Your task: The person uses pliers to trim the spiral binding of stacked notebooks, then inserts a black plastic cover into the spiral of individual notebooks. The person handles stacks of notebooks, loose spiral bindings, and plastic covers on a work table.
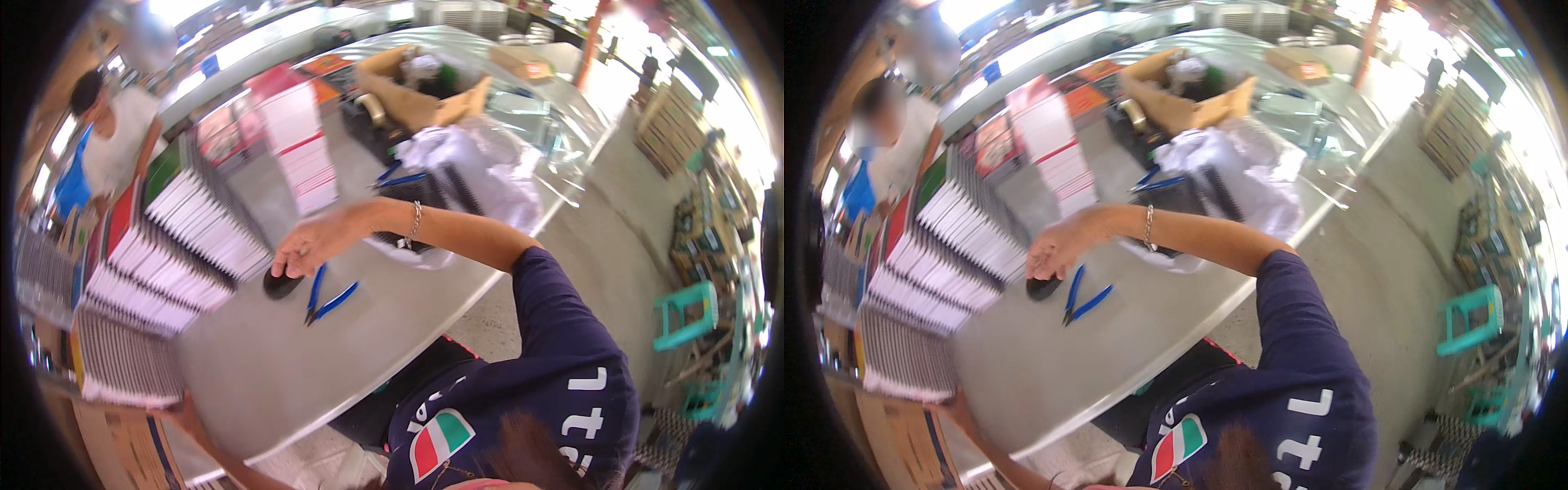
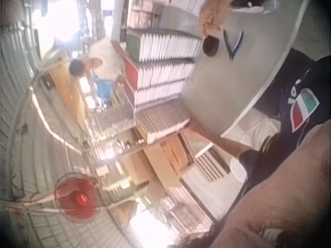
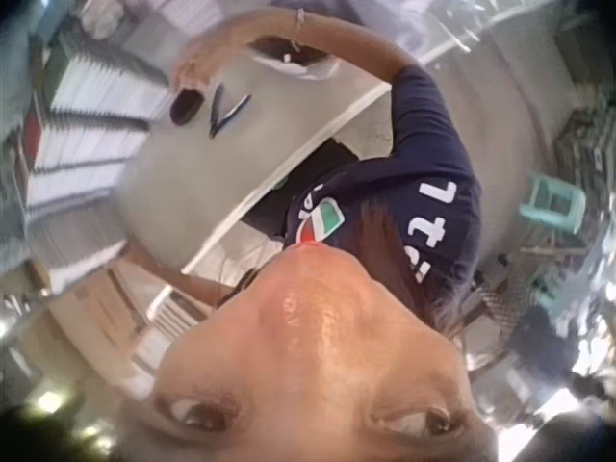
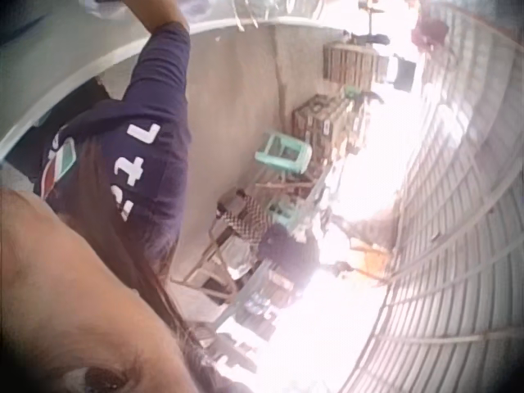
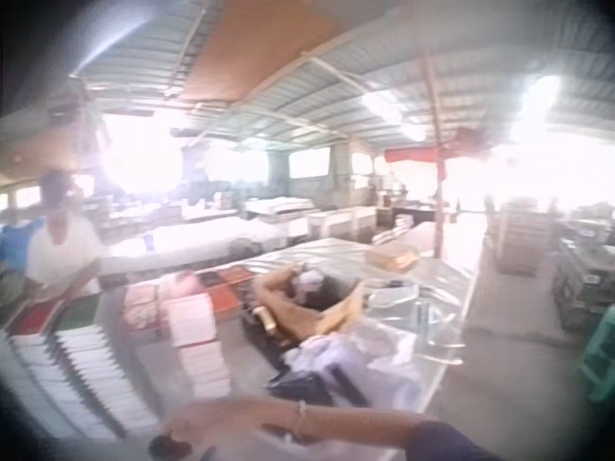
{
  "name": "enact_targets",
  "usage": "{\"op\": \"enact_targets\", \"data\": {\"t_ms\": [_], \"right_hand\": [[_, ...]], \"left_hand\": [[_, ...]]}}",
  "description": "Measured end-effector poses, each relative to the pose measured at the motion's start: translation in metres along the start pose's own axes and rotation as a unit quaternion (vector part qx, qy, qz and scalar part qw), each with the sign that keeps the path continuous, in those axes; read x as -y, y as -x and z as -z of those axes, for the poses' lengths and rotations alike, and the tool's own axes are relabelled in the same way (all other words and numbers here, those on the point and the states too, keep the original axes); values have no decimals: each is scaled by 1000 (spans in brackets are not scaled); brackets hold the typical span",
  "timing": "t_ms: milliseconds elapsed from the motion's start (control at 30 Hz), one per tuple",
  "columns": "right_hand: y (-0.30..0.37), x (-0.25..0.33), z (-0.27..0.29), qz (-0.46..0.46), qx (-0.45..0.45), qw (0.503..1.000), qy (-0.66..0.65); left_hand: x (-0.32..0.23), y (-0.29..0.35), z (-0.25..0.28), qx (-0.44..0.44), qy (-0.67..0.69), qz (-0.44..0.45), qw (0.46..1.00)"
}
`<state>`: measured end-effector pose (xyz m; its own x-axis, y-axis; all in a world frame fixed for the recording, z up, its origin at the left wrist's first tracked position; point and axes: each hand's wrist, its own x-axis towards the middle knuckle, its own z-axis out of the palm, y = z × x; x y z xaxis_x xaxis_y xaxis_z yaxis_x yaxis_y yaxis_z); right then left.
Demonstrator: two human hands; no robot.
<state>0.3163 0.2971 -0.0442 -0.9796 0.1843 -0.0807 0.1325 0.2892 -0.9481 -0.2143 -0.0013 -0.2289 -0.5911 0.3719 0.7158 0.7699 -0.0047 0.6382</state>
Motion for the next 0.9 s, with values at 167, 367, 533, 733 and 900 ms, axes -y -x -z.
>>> {"op": "enact_targets", "data": {"t_ms": [167,367,533,733,900], "right_hand": [[49,39,72,174,-300,938,8],[37,44,180,175,-670,702,167],[10,5,220,112,-603,790,-12],[10,25,179,85,-546,828,-91],[26,-8,184,203,-477,854,48]], "left_hand": [[-25,0,-31,-28,-93,34,995],[-44,-7,-55,-58,-109,42,991],[-61,-18,-83,-81,-112,38,990],[-73,-17,-81,-119,-132,48,983],[-81,-14,-68,-152,-129,49,979]]}}
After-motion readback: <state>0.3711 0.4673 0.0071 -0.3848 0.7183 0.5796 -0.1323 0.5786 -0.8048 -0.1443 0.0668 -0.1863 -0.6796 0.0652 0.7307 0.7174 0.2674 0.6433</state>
